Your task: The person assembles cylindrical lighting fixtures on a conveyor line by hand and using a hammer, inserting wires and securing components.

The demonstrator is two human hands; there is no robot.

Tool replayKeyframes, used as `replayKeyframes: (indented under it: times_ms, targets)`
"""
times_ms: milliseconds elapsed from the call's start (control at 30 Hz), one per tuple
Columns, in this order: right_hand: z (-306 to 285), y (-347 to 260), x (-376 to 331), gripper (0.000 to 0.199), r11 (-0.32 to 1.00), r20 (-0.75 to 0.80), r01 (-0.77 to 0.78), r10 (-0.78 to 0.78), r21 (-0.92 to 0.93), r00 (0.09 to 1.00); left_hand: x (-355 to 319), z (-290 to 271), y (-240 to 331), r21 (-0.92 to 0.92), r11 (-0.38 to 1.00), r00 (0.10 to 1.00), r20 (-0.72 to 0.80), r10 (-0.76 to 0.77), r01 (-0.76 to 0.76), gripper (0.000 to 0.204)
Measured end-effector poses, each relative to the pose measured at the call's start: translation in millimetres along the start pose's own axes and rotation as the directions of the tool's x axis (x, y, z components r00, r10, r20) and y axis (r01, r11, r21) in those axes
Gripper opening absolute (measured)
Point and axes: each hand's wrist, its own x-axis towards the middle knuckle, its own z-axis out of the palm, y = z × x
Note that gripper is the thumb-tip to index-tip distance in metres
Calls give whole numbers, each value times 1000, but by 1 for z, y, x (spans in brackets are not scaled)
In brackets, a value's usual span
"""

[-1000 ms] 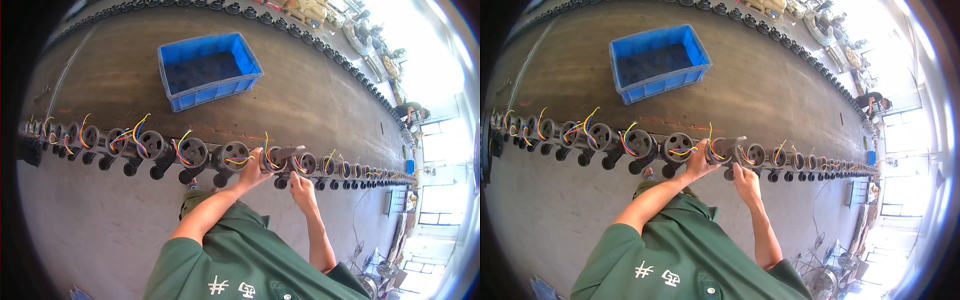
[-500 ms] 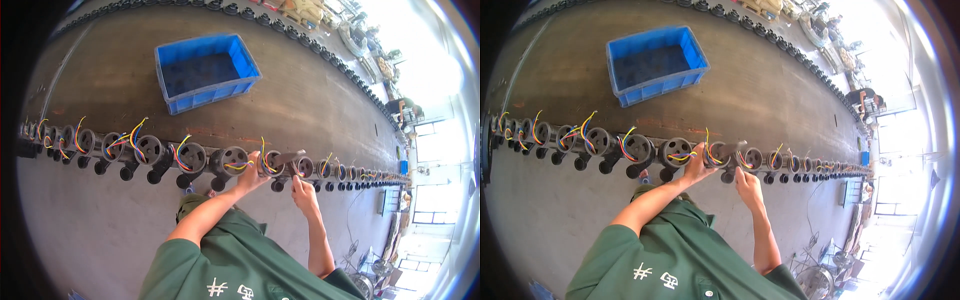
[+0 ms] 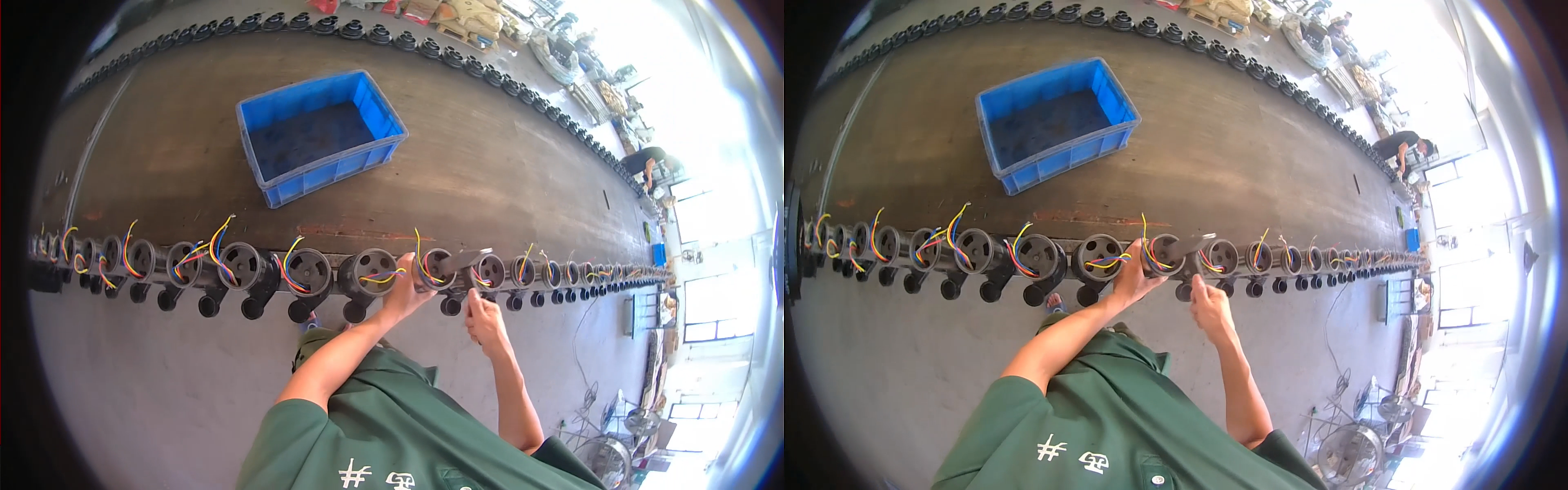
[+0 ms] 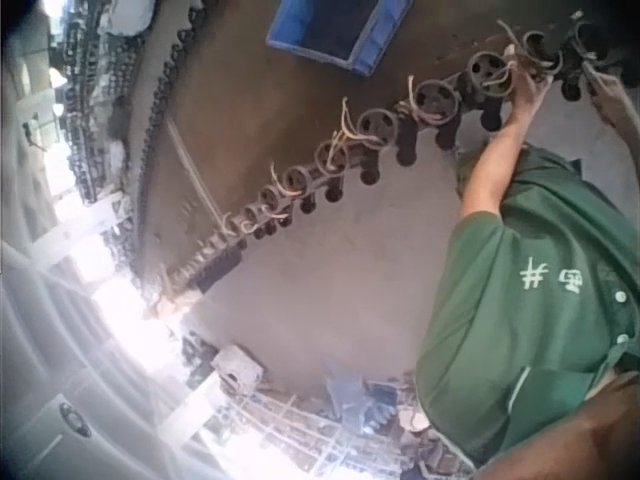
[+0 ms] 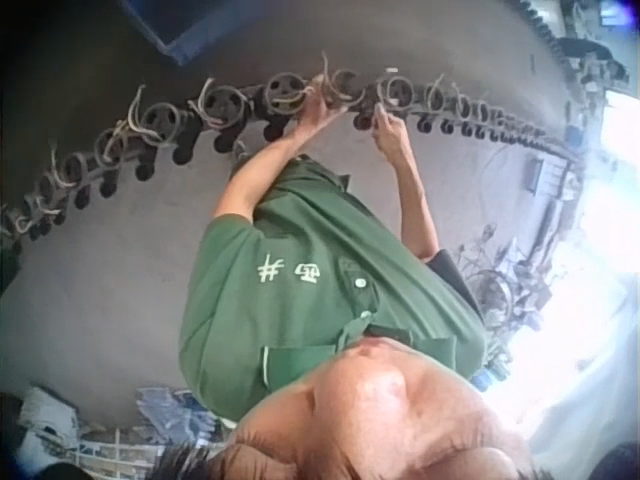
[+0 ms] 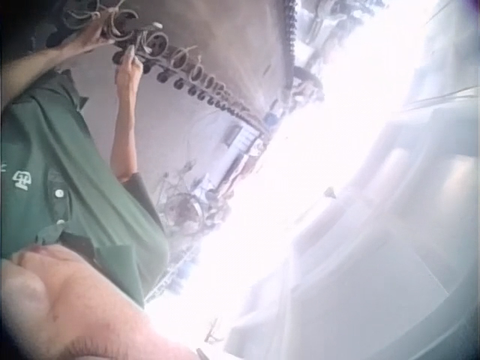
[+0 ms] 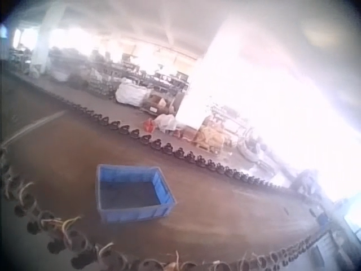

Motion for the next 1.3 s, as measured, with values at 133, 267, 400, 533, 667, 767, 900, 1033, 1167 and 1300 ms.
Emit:
replayKeyframes:
  times_ms: [133, 267, 400, 533, 667, 767, 900, 1033, 1167, 1300]
  targets:
    - [-3, -15, -15, 51, 945, -56, 205, -197, 255, 979, 0, -3, 4, -12, 996, 994, 79, -82, 83, 79]
    - [23, 82, 46, 53, 827, -197, 379, -488, -414, 850, 2, -2, 9, 22, 989, 983, 108, -145, 143, 81]
    - [31, 79, 45, 53, 893, -173, 239, -323, -380, 931, -7, 5, 1, -12, 984, 979, 104, -178, 180, 75]
    - [37, 64, 36, 56, 914, -143, 257, -313, -314, 939, -24, 4, -2, 279, 932, 964, 65, -258, 230, 81]
    - [37, 64, 31, 55, 914, -201, 296, -357, -277, 912, -11, -65, 84, 312, 913, 745, 535, -398, 264, 41]
    - [43, 67, 35, 56, 935, -192, 268, -314, -232, 930, 16, -115, 138, 468, 825, 877, 476, 69, -319, 51]
    - [46, 56, 29, 58, 963, -183, 268, -270, -40, 945, 44, -131, 126, 739, 520, 844, 533, -63, -428, 91]
    - [49, 41, 4, 53, 936, -247, 192, -119, 295, 962, 49, -138, 98, 724, 505, 765, 619, -175, -470, 93]
    - [36, 32, -25, 48, 834, -258, 157, -18, 529, 966, 61, -133, 109, 666, 670, 802, 571, -175, -328, 83]
    - [32, 61, -47, 52, 872, -318, 128, 33, 472, 947, 106, -153, 144, 545, 808, 822, 551, -143, -224, 75]
